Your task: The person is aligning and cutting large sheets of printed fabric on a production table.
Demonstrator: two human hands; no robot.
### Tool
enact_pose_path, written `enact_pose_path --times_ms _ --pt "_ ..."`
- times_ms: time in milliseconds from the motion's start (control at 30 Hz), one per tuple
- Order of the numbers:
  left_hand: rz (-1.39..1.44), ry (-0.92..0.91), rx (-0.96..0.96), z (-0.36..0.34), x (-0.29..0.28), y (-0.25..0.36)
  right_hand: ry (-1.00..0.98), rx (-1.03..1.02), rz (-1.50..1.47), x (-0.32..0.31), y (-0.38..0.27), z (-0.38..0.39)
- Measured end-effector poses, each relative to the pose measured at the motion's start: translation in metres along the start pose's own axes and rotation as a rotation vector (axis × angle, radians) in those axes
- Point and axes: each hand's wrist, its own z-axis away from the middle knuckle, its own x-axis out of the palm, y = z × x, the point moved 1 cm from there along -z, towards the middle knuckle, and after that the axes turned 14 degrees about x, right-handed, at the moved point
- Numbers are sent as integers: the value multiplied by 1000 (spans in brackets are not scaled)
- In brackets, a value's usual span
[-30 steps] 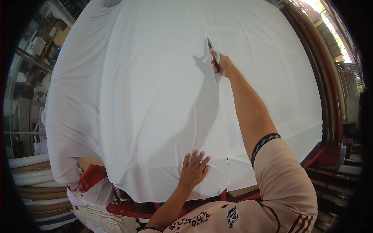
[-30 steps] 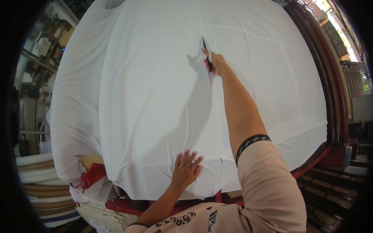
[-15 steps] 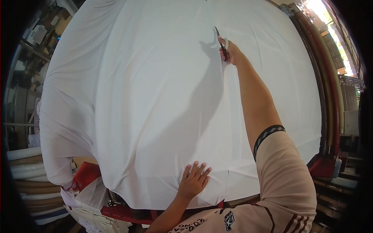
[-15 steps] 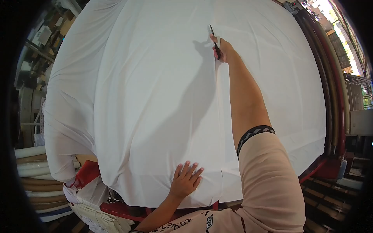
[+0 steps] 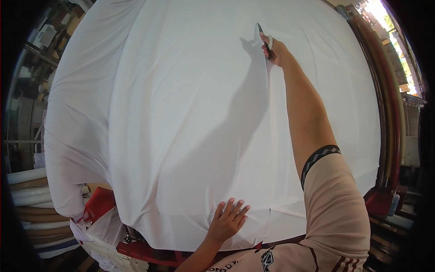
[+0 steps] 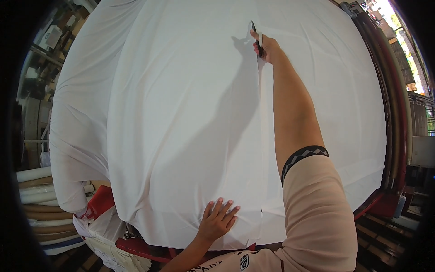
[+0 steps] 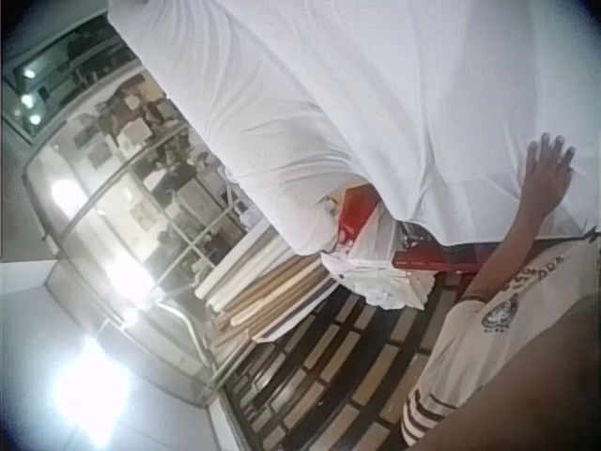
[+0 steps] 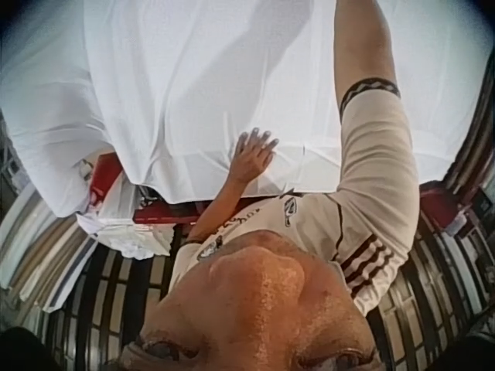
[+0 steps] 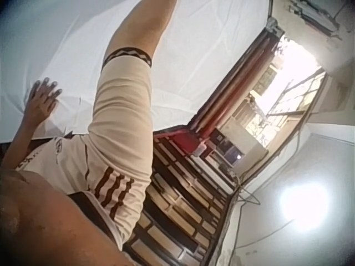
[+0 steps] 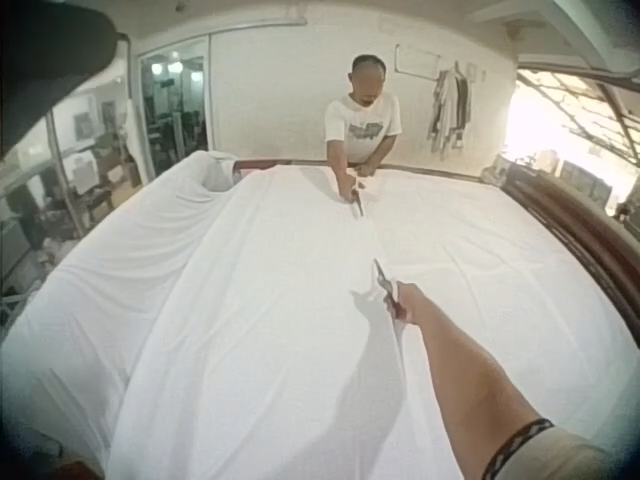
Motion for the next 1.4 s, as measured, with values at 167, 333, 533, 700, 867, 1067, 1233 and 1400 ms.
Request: enact_pose_path --times_ms 167,333,533,700,867,1067,1233,1400 --pt "-19 -29 0 0 0 -1 -97 213 -61 -6 -26 -27" --pt "-22 -17 -4 0 3 -2 -109 -41 -31 4 -28 -46" --pt "1 -62 -23 5 9 -1 -101 211 -34 1 -58 -75" --pt "10 -49 -45 5 11 0 -63 -145 151 6 -57 -107" --pt "23 -43 -47 4 9 0 -129 -59 -15 -3 -48 -80" --pt "24 69 -21 1 -6 5 -193 -174 17 -84 76 99" --pt "-19 192 54 7 -13 8 -115 -93 -47 -162 276 363" --pt "-40 259 124 21 -7 5 44 257 -256 -204 428 599"
